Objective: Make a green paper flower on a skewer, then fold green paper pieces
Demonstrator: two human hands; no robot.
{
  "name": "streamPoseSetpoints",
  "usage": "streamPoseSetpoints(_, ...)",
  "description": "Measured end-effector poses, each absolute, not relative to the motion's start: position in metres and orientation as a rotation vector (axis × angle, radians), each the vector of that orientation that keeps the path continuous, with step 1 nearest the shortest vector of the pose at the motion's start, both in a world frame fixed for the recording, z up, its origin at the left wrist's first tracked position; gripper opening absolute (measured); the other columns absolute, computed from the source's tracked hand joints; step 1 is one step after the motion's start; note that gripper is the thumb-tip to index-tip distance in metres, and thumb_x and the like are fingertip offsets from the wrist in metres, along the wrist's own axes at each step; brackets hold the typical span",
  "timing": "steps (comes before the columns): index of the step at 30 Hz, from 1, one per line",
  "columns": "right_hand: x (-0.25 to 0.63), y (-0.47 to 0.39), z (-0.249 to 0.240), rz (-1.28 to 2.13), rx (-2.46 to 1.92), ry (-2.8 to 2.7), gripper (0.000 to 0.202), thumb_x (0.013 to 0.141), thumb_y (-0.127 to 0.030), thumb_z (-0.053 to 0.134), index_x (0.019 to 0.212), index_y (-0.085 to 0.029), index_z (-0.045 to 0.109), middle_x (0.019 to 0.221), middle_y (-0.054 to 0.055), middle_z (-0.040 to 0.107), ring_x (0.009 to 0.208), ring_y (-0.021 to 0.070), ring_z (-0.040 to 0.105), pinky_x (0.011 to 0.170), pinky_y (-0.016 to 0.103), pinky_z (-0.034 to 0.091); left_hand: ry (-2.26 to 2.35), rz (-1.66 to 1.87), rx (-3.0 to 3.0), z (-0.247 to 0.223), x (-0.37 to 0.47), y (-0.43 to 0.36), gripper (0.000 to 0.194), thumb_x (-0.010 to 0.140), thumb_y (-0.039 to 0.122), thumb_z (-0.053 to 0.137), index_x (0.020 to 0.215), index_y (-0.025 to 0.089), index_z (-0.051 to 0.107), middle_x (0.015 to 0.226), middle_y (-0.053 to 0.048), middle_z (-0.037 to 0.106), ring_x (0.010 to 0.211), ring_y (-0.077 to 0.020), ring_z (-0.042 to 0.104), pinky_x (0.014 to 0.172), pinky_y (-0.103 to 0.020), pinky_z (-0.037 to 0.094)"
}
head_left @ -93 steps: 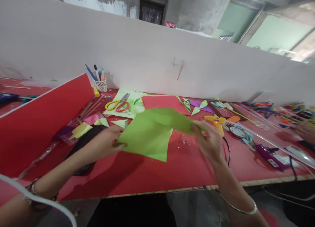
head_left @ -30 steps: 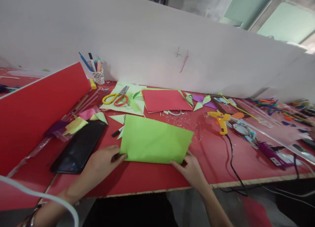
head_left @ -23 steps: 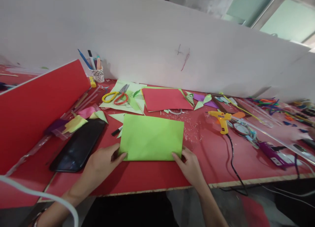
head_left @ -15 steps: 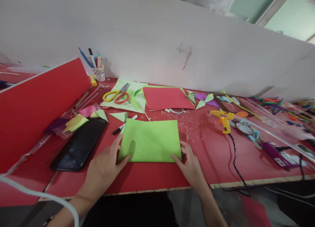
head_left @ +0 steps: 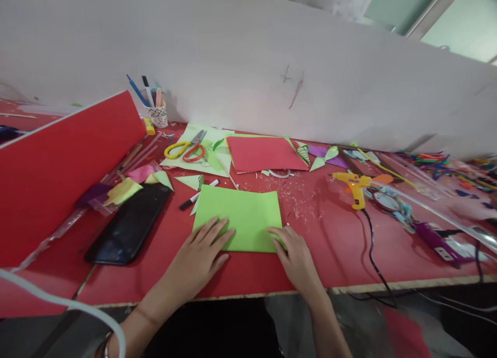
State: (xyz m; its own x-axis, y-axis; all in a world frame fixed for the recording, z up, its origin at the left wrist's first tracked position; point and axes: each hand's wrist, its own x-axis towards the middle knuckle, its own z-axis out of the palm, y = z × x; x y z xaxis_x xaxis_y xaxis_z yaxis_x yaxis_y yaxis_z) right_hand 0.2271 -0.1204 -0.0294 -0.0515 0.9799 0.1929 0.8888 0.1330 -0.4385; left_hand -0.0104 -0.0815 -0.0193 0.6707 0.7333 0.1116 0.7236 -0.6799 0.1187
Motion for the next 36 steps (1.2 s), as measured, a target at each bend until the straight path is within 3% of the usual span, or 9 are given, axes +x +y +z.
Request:
streamPoseSetpoints(9, 0.226, -0.119, -0.03, 0.28, -1.83, -1.978, 0.026, 0.086, -0.019, 0.037, 0.104, -0.023, 0.056, 0.084, 0.004, 0.054, 0.078, 0.0173, 0.052, 0.07, 0.029, 0.04, 1.214, 0.226, 2.764, -0.022, -0.013, -0.085, 0.053, 0.087, 0.049, 0.028, 0.135, 0.029, 0.02, 0.143, 0.001, 0.02, 0.131, -0.0219, 0.017, 0.104, -0.043, 0.021)
streamPoseSetpoints(14, 0.223, -0.116, -0.027, 0.26, -1.881, -2.023, 0.033, 0.086, -0.018, 0.037, 0.11, -0.03, 0.055, 0.076, 0.003, 0.049, 0.069, 0.0162, 0.05, 0.063, 0.027, 0.039, 0.884, 0.134, 2.803, -0.008, -0.012, -0.085, 0.055, 0.085, 0.053, 0.026, 0.135, 0.032, 0.016, 0.144, 0.003, 0.014, 0.132, -0.0216, 0.013, 0.105, -0.042, 0.016)
streamPoseSetpoints(24, 0.222, -0.115, -0.03, 0.171, -1.925, -2.044, 0.035, 0.086, -0.017, 0.037, 0.114, -0.03, 0.053, 0.077, 0.003, 0.05, 0.069, 0.0165, 0.05, 0.064, 0.027, 0.039, 0.798, 0.091, 2.712, -0.01, -0.007, -0.087, 0.067, 0.078, 0.065, 0.027, 0.135, 0.034, 0.012, 0.144, 0.002, 0.012, 0.131, -0.0266, 0.013, 0.104, -0.052, 0.006)
streamPoseSetpoints(36, 0.222, -0.115, -0.028, 0.09, -1.916, -2.054, 0.034, 0.085, -0.017, 0.036, 0.111, -0.028, 0.056, 0.073, 0.003, 0.051, 0.065, 0.0148, 0.051, 0.059, 0.026, 0.04, 0.802, -0.016, 2.72, -0.002, -0.036, -0.084, 0.065, 0.082, 0.058, 0.029, 0.136, 0.029, 0.007, 0.144, 0.0, 0.016, 0.131, -0.0207, 0.015, 0.106, -0.042, 0.011)
